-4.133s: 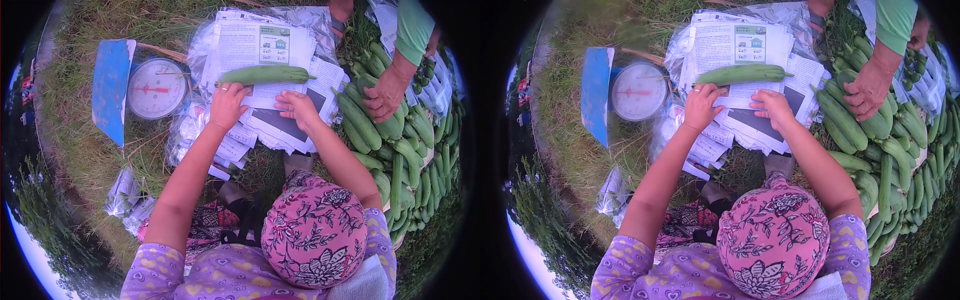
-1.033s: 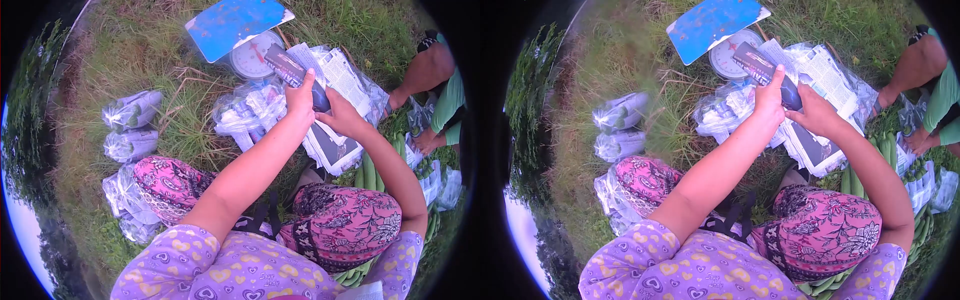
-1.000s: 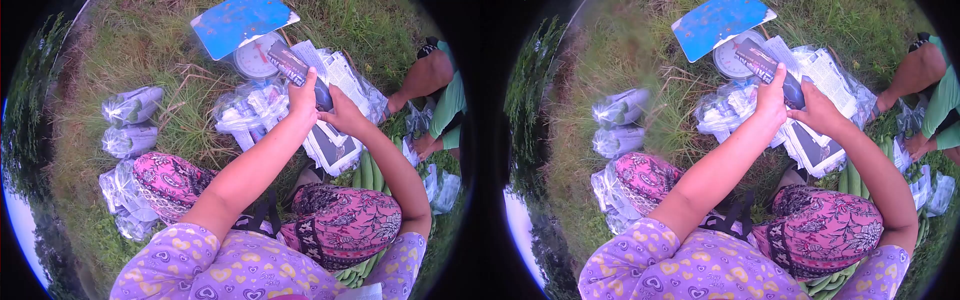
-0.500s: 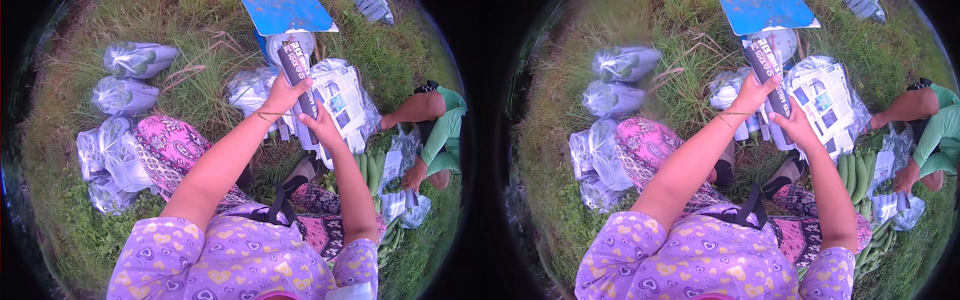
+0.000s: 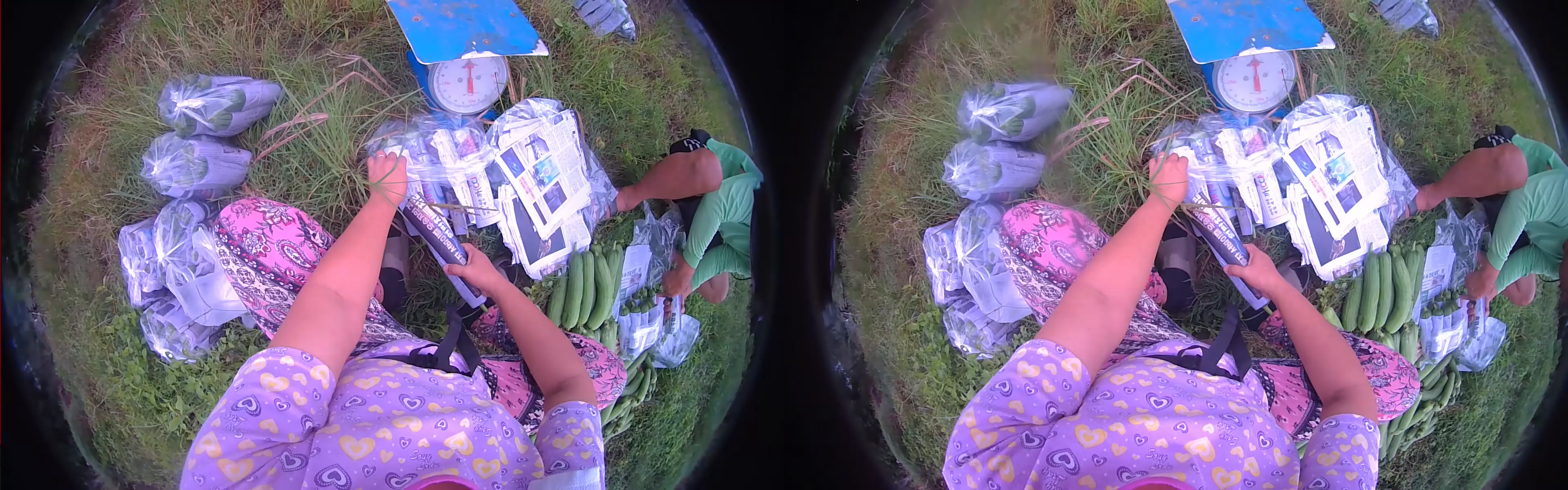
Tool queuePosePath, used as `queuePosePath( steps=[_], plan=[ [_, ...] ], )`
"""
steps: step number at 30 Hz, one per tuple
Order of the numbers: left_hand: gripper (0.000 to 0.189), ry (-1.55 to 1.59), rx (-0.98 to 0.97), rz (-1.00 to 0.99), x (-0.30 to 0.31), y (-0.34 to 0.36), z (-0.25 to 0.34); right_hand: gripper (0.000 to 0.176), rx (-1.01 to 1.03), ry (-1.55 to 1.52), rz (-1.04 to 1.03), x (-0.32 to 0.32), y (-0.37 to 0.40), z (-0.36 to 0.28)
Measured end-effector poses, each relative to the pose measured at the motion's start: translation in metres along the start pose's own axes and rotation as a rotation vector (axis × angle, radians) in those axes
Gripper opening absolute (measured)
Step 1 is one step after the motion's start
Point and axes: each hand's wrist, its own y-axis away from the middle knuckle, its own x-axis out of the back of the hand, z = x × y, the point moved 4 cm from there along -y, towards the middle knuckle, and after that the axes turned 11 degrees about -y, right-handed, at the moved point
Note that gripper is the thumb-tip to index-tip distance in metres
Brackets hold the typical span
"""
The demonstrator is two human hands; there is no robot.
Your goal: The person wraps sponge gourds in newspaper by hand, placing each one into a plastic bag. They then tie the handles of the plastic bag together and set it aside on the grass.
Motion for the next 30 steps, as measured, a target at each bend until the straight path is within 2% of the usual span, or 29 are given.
queuePosePath(
  steps=[6,9,10,14,17,21,22,27,29,30],
  plan=[
    [0.018,0.174,0.144,-0.061,-0.001,0.003,-0.004,0.075,0.062,-0.023,0.212,-0.042,-0.067,-0.012],
    [0.019,0.219,0.177,-0.068,-0.003,0.009,-0.005,0.08,0.273,0.128,0.331,-0.058,-0.131,0.009],
    [0.019,0.206,0.176,-0.083,-0.001,0.013,-0.005,0.083,0.201,0.109,0.389,-0.059,-0.119,-0.013],
    [0.022,0.163,0.12,-0.174,-0.008,0.02,-0.003,0.081,0.233,0.163,0.501,-0.058,-0.129,-0.041],
    [0.024,0.112,0.083,-0.318,0.005,0.021,0.006,0.08,0.185,0.294,0.495,-0.057,-0.126,-0.06],
    [0.033,0.084,0.069,-0.409,0.007,0.027,0.013,0.073,0.152,0.302,0.51,-0.058,-0.119,-0.065],
    [0.037,0.088,0.115,-0.447,0.001,0.026,0.013,0.07,0.156,0.315,0.52,-0.058,-0.117,-0.067],
    [0.047,-0.136,0.019,-0.572,0.021,0.024,0.026,0.064,0.224,0.344,0.507,-0.052,-0.115,-0.067],
    [0.052,-0.229,-0.002,-0.624,0.022,0.02,0.035,0.061,0.316,0.371,0.529,-0.043,-0.096,-0.08],
    [0.053,-0.217,-0.011,-0.573,0.015,0.018,0.034,0.059,0.348,0.377,0.512,-0.039,-0.088,-0.087]
  ],
)
